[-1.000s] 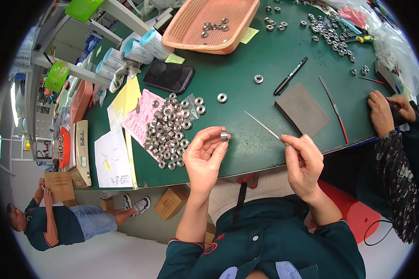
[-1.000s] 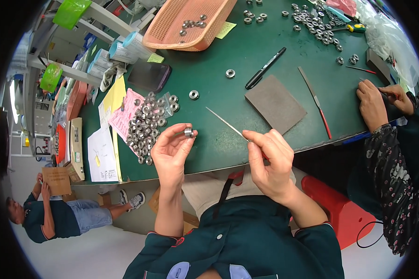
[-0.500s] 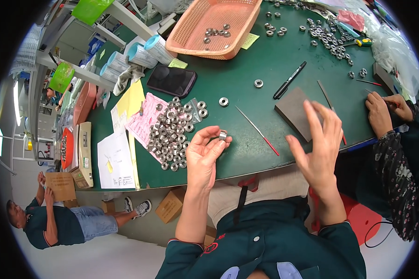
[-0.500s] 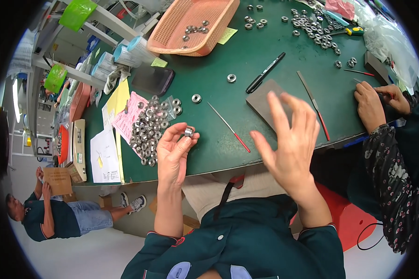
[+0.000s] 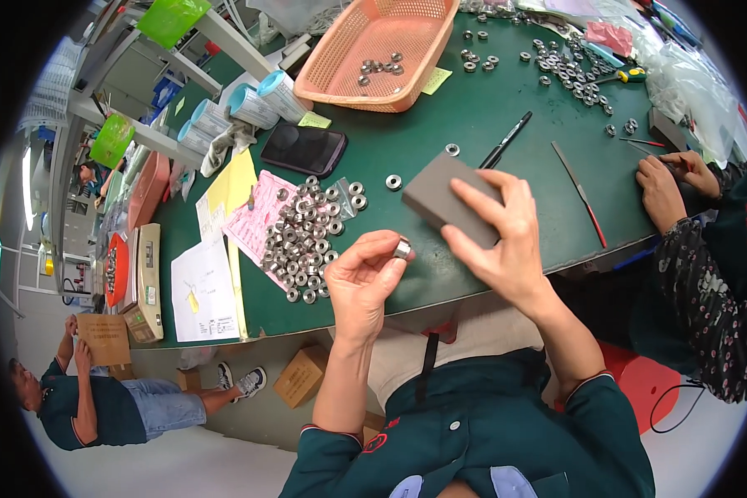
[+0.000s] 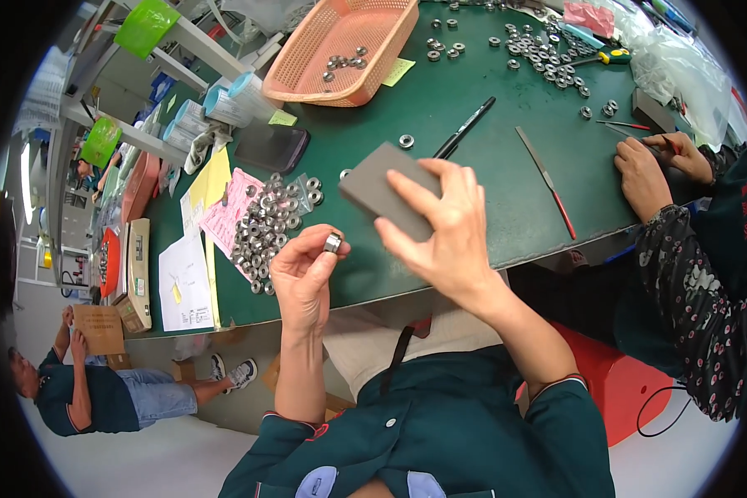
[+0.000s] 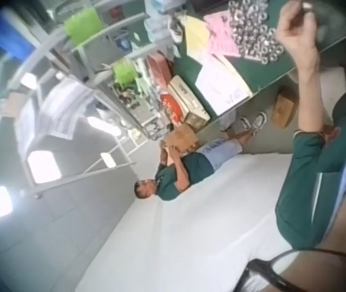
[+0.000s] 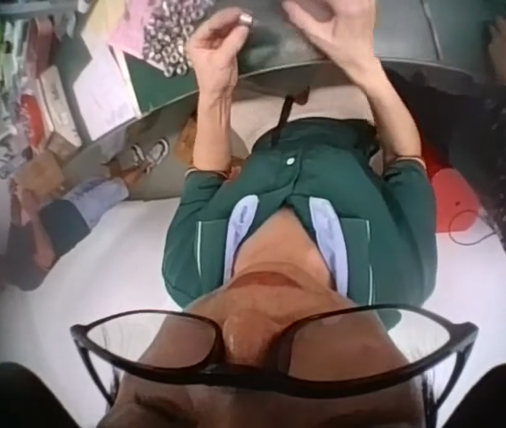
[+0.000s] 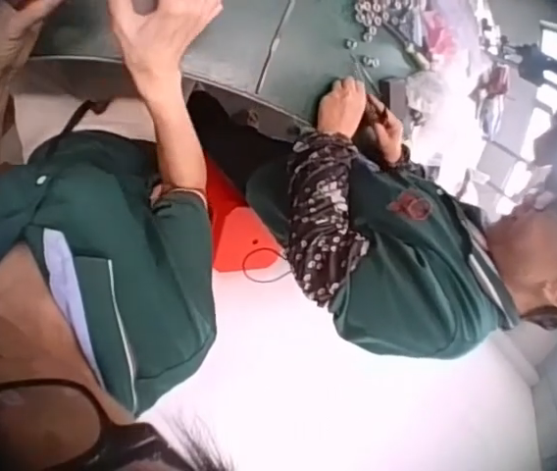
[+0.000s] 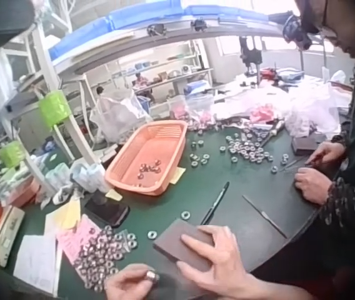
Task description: Deburring and cleaning small metal parts using a tool and sanding block at a workbench.
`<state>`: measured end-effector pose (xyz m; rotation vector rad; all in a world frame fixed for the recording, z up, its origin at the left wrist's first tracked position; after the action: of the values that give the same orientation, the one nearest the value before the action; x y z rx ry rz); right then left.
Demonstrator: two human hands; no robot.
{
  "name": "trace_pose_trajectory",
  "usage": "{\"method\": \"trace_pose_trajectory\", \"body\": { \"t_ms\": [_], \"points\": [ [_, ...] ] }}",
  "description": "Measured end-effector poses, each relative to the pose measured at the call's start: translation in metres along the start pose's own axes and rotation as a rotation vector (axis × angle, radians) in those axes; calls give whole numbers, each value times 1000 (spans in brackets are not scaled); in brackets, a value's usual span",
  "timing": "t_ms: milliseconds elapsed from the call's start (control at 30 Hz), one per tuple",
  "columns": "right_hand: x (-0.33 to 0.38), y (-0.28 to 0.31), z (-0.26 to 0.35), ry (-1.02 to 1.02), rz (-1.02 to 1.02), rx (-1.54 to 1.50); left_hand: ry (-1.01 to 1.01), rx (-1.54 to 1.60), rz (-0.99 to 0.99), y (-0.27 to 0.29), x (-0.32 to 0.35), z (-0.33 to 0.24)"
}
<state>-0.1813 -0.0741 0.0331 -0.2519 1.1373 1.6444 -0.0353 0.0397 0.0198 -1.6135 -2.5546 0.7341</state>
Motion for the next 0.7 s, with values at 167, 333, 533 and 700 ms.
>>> {"method": "trace_pose_trajectory", "body": {
  "t_ms": [167, 333, 533, 700],
  "points": [
    [5, 13, 47, 236, 138, -273, 62, -12, -178, -2, 5, -11],
    [-4, 17, 42, 205, 62, -243, -23, -7, -129, 12, 3, -1],
    [-8, 2, 14, -1, -1, -83, -140, 86, 58, 15, 3, -12],
    [-4, 0, 11, -53, -3, -180, 44, 281, -75, 24, -5, -6]
  ]
}}
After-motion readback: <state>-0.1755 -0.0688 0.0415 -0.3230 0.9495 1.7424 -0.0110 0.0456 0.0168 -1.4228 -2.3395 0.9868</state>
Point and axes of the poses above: each hand's wrist, its own x-axis away from the middle knuckle, its own y-axis out of the back of the hand, z = x × y, the point moved 1 cm from there along -x, towards the middle knuckle, and after that the axes turned 3 degrees about x, right-handed, at the moved point
